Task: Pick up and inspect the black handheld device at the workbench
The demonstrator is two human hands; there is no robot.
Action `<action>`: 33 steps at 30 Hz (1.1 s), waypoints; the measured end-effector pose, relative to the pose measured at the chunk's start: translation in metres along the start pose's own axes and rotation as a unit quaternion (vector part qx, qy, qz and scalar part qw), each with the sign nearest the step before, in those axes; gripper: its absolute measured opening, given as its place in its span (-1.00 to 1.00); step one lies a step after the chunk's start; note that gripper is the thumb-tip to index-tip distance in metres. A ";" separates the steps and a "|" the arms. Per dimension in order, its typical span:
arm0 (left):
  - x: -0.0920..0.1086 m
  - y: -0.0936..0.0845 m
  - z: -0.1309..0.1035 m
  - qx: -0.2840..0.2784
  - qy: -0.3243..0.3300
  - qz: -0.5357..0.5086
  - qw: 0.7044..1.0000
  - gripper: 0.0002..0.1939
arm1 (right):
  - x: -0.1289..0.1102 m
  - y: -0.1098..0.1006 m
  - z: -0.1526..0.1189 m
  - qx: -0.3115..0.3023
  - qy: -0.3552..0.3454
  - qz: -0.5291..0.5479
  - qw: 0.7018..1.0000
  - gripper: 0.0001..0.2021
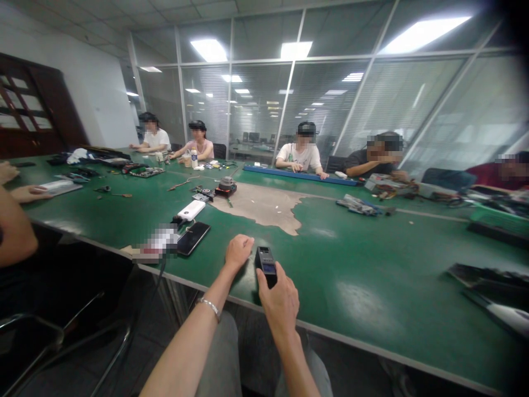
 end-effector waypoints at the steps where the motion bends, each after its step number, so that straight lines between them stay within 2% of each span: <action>1: 0.000 0.000 0.000 -0.001 0.003 -0.001 1.000 -0.61 | 0.000 0.001 -0.001 0.004 0.002 0.002 1.000 -0.46; 8: -0.001 0.001 0.000 0.008 0.019 -0.005 1.000 -0.62 | 0.002 0.003 -0.008 0.016 -0.006 0.024 1.000 -0.47; 16: -0.003 0.000 0.000 0.016 0.005 -0.011 1.000 -0.65 | 0.001 0.002 0.001 0.000 0.002 0.062 0.998 -0.50; 22: -0.006 0.001 0.001 0.028 0.002 -0.016 0.999 -0.69 | 0.002 -0.016 0.016 0.057 0.028 0.136 0.989 -0.42; 26: -0.007 0.003 0.001 0.027 -0.001 -0.011 1.000 -0.70 | 0.027 -0.028 0.028 0.100 0.029 0.132 0.986 -0.41; 30: -0.009 0.004 0.002 0.024 -0.002 -0.010 1.000 -0.71 | 0.064 -0.021 0.033 0.077 0.062 0.084 0.991 -0.42; 33: -0.010 0.005 0.003 0.019 -0.001 -0.010 1.000 -0.71 | 0.082 -0.011 0.031 0.050 0.080 0.069 0.993 -0.42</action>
Point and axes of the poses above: each hand's wrist, its own z-axis towards the middle knuckle, its own y-axis out of the palm, x = y × z, the point moved 3 cm from there along z, towards the middle knuckle, and after that the axes turned 9 degrees about -z, right-handed, at the moved point
